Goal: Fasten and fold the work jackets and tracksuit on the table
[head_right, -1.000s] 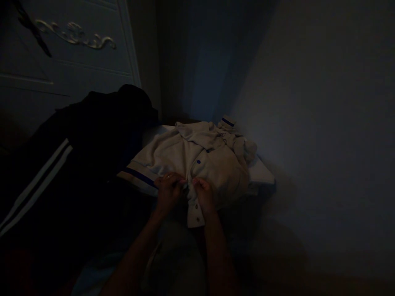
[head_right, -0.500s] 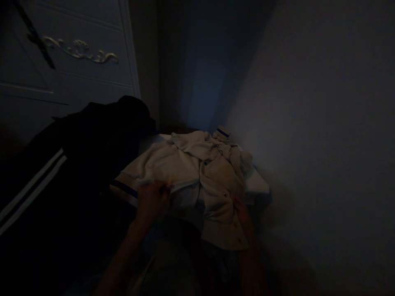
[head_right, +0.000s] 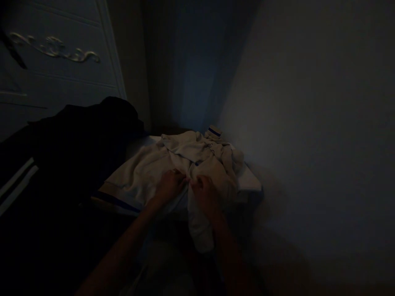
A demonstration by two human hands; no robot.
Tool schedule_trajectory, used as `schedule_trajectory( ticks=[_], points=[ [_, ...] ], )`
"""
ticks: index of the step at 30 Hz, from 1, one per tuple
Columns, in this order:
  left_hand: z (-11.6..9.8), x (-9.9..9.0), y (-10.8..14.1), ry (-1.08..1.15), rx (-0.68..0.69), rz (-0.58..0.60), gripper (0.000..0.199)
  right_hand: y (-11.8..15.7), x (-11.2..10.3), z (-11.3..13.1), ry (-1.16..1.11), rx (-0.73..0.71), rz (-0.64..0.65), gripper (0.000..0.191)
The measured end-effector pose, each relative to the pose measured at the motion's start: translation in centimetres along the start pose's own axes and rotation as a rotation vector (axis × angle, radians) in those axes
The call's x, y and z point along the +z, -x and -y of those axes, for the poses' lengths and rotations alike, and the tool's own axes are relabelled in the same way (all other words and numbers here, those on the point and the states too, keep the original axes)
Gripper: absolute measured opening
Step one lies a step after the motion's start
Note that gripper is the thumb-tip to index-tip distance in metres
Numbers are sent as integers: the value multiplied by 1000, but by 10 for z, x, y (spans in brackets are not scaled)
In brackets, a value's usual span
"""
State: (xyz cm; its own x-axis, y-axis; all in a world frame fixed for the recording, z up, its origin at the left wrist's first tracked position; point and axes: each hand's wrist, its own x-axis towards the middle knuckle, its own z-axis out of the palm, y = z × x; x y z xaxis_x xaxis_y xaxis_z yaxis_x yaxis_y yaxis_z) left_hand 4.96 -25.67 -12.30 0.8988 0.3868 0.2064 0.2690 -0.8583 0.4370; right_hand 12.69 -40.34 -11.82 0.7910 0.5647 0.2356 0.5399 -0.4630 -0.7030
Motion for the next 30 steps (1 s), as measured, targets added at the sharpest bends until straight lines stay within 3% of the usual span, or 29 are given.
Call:
schedule_trajectory(
  ticks=[3, 6, 9, 13, 19, 22, 26, 30],
  points=[
    [1, 4, 4, 3, -34, -21, 23, -9, 18, 7, 146, -17, 80, 35],
    [-4, 4, 5, -26, -83, -18, 22, -17, 27, 7, 127, -58, 160, 25],
    [-9, 5, 4, -73, -122, -4, 23, -22, 27, 2, -31, -46, 190, 25],
    [-15, 6, 4, -39, -141, -37, 27, -28, 24, -7, -238, 40, 134, 33],
    [-31, 2, 8, 8, -260, -93, 47, -33, 28, -8, -538, 272, 110, 41],
    [-33, 3, 5, 33, -248, -82, 44, -30, 32, -2, -763, 344, 90, 38],
    [-25, 9, 0, 163, -173, -73, 36, -28, 35, 2, -960, 391, 84, 35],
    [-7, 14, -3, 561, -123, -106, 37, -33, 36, -4, -1066, 403, 153, 29]
  ],
)
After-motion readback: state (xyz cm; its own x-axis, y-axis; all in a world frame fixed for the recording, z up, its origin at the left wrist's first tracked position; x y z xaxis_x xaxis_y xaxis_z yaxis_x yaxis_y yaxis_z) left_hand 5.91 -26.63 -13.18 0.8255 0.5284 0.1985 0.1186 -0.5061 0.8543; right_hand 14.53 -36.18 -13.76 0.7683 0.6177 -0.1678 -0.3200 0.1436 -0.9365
